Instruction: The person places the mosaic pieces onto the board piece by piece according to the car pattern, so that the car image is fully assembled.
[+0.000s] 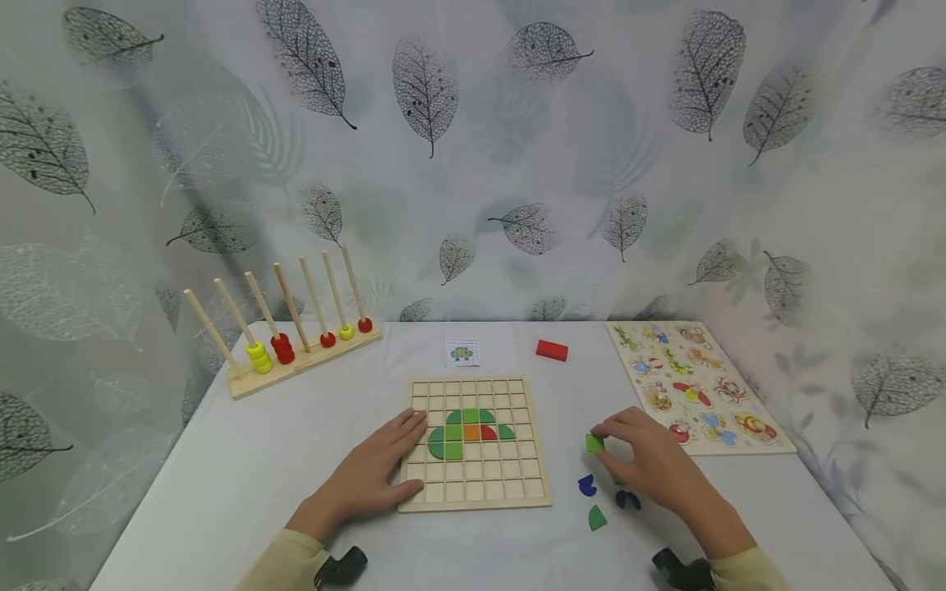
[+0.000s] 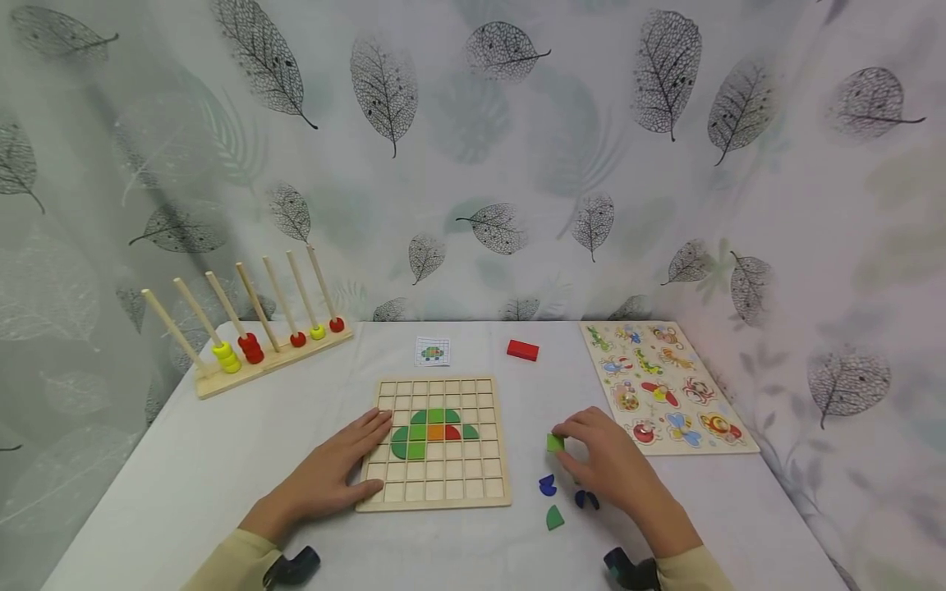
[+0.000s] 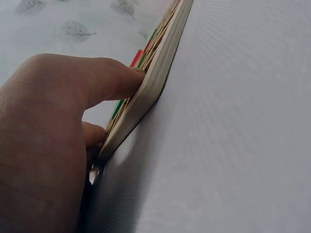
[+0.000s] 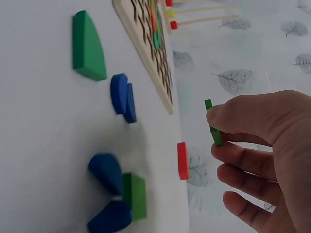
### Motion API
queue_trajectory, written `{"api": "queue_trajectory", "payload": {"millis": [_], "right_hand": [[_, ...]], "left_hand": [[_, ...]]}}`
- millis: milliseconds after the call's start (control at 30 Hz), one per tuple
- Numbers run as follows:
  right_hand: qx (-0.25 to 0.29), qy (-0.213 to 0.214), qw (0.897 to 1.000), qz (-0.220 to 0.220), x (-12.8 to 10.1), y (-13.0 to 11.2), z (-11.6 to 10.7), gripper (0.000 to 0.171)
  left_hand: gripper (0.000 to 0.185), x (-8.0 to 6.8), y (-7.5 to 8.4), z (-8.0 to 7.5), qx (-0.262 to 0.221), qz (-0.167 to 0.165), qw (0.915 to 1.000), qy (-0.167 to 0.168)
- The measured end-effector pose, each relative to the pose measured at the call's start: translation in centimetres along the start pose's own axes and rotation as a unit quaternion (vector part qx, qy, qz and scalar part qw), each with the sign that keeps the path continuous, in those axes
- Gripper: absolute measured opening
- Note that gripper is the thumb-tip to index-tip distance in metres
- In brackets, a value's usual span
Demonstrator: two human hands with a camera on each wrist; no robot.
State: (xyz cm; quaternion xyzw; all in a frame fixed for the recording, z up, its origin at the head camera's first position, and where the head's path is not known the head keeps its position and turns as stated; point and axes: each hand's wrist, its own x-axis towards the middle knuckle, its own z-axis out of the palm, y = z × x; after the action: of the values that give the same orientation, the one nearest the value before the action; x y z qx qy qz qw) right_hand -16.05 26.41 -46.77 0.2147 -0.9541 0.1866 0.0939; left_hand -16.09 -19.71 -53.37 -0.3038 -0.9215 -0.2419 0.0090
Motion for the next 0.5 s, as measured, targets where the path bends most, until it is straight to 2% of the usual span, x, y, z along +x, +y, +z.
{"api": "queue_trajectory", "payload": {"millis": [500], "right_hand": [[0.018,0.029,0.998,-0.056,3.1,-2.7,0.3,0.027]], "left_hand": [[0.088,0.0,0.2,-0.2,-0.005,0.004,1.0000,0.003]]}}
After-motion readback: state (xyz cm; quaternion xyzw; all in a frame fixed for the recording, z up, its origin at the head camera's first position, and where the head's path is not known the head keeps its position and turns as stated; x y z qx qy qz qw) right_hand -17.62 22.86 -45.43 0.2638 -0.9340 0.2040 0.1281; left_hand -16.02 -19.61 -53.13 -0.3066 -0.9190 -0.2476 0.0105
